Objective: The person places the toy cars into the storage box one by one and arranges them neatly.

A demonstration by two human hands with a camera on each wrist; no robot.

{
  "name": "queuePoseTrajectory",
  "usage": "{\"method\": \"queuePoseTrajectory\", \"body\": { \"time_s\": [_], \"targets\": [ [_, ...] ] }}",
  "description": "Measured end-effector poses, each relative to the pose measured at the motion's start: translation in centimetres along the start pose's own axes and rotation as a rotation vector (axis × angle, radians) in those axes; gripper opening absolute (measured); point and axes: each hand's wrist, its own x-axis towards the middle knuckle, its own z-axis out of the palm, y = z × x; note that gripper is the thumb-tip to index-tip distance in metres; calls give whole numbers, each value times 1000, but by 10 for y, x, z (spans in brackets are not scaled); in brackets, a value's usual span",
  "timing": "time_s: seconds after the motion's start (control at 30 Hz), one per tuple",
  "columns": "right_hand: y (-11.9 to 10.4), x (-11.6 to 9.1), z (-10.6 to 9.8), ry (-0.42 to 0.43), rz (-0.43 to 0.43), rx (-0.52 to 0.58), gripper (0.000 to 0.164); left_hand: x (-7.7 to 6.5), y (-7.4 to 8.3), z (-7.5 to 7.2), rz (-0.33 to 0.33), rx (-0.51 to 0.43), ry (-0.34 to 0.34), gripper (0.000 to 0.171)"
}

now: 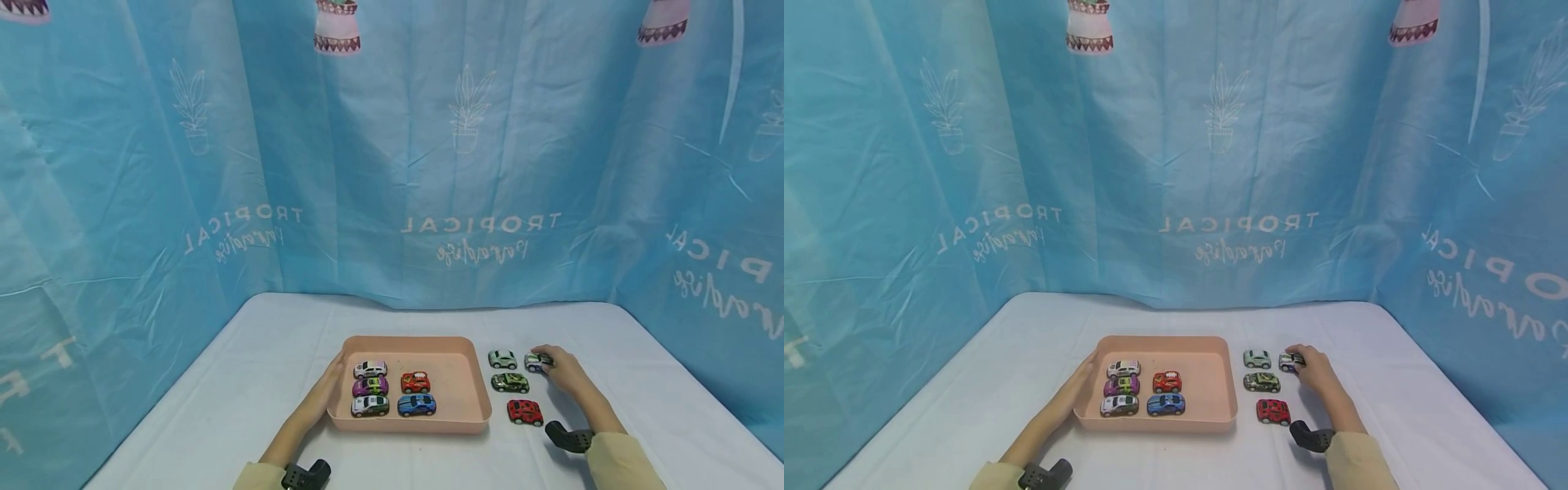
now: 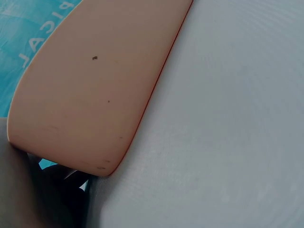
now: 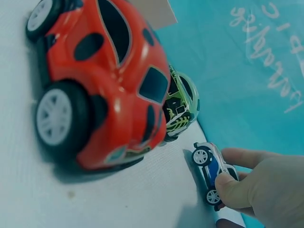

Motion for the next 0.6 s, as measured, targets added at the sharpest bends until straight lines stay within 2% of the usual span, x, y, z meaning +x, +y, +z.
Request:
{"method": "queuePoseTrajectory", "body": {
  "time_s": [0.27, 0.53, 0.6],
  "targets": [
    [-1, -5, -3, 7, 1, 80, 21, -1, 2, 0, 3, 4, 2, 55],
    [-8, -9, -8, 5, 44, 94, 25, -4, 2, 0, 98, 7, 5, 56],
    [-11, -10, -10, 2, 58, 106, 27, -4, 2, -1, 79, 5, 7, 57]
  ]
}}
